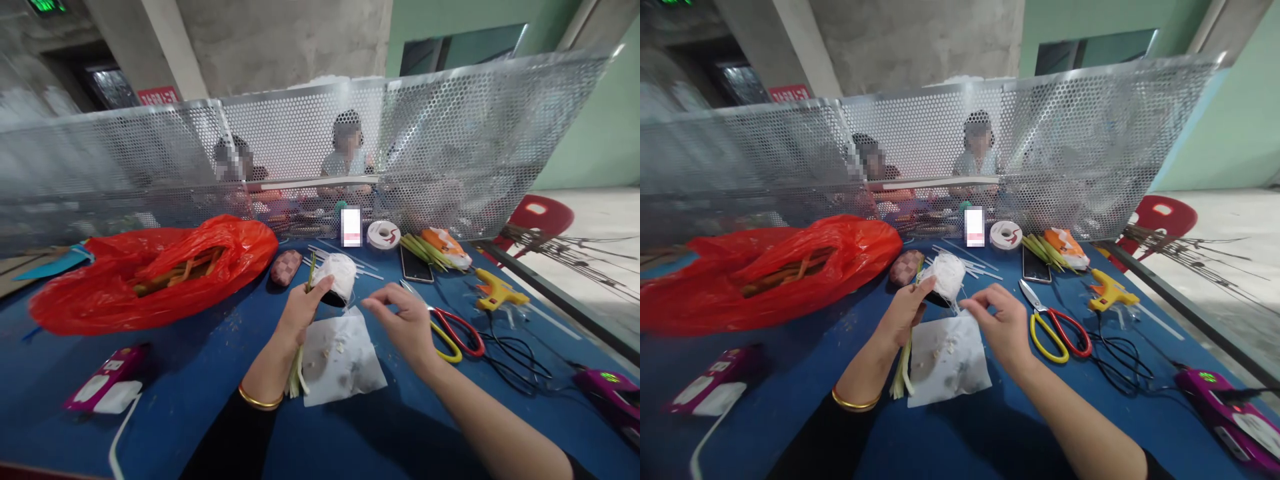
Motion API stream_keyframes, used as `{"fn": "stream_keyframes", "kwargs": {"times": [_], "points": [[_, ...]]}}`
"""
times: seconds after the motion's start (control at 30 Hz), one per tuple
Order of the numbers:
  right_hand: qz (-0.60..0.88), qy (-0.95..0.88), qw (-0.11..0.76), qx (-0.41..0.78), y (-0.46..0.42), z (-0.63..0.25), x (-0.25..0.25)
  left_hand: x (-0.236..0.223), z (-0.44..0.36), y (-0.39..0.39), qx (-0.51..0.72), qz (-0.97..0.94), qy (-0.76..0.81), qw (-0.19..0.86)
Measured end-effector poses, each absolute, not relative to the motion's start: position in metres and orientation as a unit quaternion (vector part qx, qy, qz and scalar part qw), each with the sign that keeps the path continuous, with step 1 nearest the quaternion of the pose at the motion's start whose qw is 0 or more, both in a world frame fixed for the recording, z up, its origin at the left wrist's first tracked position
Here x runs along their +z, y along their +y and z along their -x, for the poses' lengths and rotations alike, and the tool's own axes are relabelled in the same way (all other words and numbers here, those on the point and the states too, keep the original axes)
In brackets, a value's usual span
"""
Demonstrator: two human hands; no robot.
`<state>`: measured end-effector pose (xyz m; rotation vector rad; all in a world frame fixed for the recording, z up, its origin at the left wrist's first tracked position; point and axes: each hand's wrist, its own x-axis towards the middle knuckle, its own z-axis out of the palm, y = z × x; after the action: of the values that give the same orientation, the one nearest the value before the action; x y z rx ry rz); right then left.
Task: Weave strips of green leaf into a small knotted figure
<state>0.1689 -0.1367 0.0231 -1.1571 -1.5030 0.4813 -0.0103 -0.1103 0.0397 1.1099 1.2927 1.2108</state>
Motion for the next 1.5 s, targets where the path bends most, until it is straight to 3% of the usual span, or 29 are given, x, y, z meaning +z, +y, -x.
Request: {"fn": "stream_keyframes", "kwargs": {"times": [0.1,0.2,0.4,0.53,0.83,1.13,1.33,1.5], "points": [[0.491,-0.693,0.494,0.187,-0.143,-0.156,0.02,0.038,0.01,-0.109,0.512,-0.482,0.539,0.463],[0.485,-0.699,0.481,0.213,-0.142,-0.149,0.017,0.039,0.011,-0.109,0.51,-0.508,0.543,0.433],[0.393,-0.599,0.523,0.461,-0.135,-0.174,0.034,0.042,0.021,-0.103,0.503,-0.547,0.533,0.404],[0.372,-0.511,0.545,0.551,-0.125,-0.193,0.039,0.038,0.021,-0.098,0.496,-0.562,0.505,0.428],[0.322,-0.449,0.553,0.624,-0.12,-0.191,0.028,0.038,0.021,-0.096,0.517,-0.407,0.522,0.543],[0.253,-0.564,0.486,0.618,-0.133,-0.184,0.032,0.042,0.023,-0.099,0.515,-0.4,0.481,0.586],[0.41,-0.533,0.555,0.489,-0.128,-0.176,0.032,0.044,0.019,-0.104,0.501,-0.41,0.474,0.596],[0.428,-0.497,0.537,0.531,-0.131,-0.161,0.025,0.045,0.01,-0.11,0.492,-0.442,0.462,0.591]]}}
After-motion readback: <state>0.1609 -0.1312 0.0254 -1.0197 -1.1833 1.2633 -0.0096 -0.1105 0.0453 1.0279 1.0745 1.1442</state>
